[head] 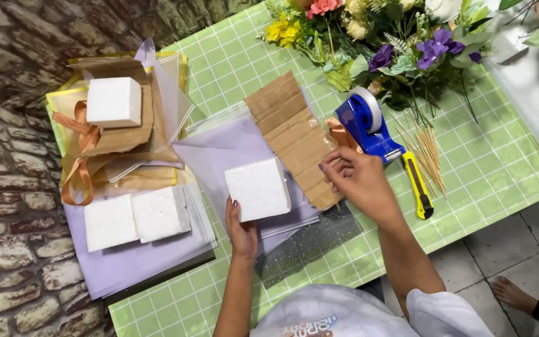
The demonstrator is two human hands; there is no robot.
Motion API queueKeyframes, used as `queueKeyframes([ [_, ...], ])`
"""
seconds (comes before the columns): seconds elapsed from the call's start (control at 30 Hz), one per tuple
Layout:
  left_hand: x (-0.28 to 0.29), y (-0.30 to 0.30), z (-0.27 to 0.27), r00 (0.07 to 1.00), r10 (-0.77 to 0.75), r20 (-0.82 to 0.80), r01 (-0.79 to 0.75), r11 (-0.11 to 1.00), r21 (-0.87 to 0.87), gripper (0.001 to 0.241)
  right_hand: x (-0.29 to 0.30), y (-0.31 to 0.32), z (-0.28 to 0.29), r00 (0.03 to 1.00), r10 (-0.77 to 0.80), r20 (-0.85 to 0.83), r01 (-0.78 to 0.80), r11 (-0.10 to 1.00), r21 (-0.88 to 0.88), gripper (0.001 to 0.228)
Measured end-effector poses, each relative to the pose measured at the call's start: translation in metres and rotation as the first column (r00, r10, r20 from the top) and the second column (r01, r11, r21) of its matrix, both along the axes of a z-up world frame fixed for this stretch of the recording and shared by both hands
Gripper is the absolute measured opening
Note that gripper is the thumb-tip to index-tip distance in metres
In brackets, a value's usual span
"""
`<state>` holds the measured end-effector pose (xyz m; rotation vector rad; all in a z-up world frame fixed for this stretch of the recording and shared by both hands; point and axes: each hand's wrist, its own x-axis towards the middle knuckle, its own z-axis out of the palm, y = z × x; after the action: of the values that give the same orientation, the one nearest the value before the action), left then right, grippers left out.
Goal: The person inserts wooden skewers into a white foam block and then places a small teddy bear onto the skewers. They adjust the bear's position to secure it on the foam base.
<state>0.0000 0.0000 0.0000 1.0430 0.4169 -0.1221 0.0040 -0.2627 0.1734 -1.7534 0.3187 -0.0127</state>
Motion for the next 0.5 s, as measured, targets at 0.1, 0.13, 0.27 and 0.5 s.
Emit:
queueKeyframes([
  [0.1, 0.007, -0.004, 0.056, 0.996, 0.044, 0.081, -0.059, 0.979, 0.193, 0.057, 0.003, 0.033, -0.028, 0.994, 0.090, -0.057, -0.103, 0.952, -0.288, 0.011],
  [0.13, 0.002, 0.004, 0.045, 0.995, 0.048, 0.084, -0.063, 0.979, 0.193, 0.057, 0.004, 0.041, -0.034, 0.994, 0.094, -0.054, -0.105, 0.952, -0.289, 0.011],
  [0.27, -0.010, 0.034, 0.000, 0.976, 0.216, 0.020, -0.216, 0.954, 0.208, 0.053, 0.003, 0.067, -0.049, 0.980, 0.151, -0.127, -0.194, 0.855, -0.481, 0.011],
  [0.5, -0.002, 0.024, 0.045, 0.993, 0.113, -0.012, -0.105, 0.949, 0.299, 0.055, -0.015, 0.008, -0.025, 0.991, -0.130, 0.033, 0.134, 0.930, -0.341, 0.010],
])
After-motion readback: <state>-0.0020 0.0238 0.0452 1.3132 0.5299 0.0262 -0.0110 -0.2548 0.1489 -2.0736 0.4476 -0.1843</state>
